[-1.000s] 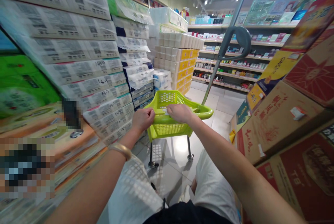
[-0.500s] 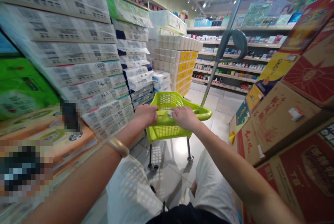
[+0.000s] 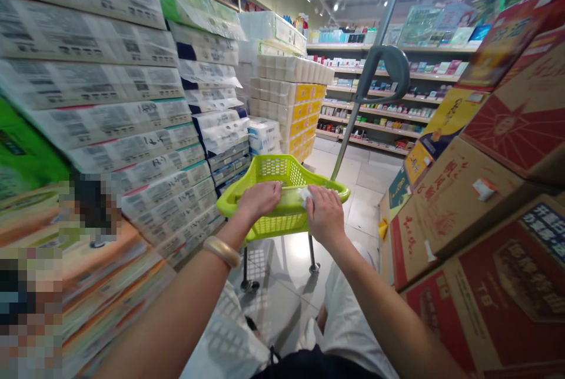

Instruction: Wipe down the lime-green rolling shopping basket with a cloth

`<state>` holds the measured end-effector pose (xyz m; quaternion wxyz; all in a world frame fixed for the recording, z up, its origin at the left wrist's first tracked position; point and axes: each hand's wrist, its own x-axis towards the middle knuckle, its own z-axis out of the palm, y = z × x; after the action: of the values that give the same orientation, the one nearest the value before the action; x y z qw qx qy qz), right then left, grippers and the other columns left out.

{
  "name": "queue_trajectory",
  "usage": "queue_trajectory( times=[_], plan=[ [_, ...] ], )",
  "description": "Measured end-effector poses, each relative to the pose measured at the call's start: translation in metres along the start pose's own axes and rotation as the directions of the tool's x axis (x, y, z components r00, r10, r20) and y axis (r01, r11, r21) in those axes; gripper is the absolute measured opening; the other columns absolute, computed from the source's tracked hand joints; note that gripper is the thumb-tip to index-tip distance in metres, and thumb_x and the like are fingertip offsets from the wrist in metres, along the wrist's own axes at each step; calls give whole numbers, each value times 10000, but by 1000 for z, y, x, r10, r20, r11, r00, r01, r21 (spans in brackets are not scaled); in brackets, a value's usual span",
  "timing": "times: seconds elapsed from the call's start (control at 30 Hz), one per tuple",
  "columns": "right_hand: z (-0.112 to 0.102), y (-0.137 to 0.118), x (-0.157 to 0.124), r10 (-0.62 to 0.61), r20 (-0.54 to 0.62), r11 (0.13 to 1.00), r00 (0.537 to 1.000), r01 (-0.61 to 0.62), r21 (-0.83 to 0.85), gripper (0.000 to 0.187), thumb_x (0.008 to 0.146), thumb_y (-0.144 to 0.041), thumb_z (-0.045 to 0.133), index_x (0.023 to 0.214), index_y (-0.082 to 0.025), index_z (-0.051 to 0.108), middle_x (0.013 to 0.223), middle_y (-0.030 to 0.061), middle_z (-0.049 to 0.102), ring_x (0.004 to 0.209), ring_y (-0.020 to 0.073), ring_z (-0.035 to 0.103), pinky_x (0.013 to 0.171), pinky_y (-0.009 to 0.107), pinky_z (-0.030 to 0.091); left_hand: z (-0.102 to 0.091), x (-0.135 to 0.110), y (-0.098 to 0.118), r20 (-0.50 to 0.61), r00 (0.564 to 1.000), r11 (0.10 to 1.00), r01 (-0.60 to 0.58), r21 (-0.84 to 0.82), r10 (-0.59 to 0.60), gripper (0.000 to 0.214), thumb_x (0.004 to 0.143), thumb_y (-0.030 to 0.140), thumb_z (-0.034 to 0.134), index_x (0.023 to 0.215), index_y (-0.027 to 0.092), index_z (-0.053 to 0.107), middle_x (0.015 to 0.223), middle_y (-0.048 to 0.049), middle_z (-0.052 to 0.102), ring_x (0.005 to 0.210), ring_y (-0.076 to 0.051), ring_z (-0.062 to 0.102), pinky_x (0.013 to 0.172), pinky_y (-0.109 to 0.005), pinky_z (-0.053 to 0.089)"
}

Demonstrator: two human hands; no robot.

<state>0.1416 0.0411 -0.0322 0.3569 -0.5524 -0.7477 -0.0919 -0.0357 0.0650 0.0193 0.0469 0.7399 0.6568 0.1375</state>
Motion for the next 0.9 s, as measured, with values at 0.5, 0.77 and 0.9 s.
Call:
queue_trajectory(
  times=[0.5, 0.77, 0.9],
  plan=[
    [8, 11, -10, -175, -73, 982, 982, 179, 52, 380, 949, -293, 372, 1249, -177, 576, 1301, 73, 599, 1259, 206, 474, 1105, 375, 273, -3, -9, -7, -34, 999, 998, 17, 56, -16, 479, 933, 399, 265, 887, 211, 703, 1019, -107, 726, 917, -254, 650, 746, -345, 458],
    [12, 52, -16, -7, -246, 1000, 969, 10, 8, 374, 948, -280, 344, 1168, -156, 620, 1192, 102, 645, 1208, 226, 505, 1089, 418, 299, -6, -12, -1, -17, 1000, 998, 28, 62, -27, 470, 917, 403, 280, 898, 212, 708, 1017, -88, 725, 915, -238, 643, 747, -319, 450],
    [18, 13, -9, -5, -221, 999, 975, 16, 46, 389, 964, -267, 323, 1188, -144, 616, 1199, 97, 648, 1215, 225, 502, 1097, 420, 281, -4, -11, 4, -24, 999, 996, 32, 81, -30, 474, 920, 404, 273, 899, 220, 710, 1032, -81, 726, 924, -227, 644, 764, -320, 457]
  ],
)
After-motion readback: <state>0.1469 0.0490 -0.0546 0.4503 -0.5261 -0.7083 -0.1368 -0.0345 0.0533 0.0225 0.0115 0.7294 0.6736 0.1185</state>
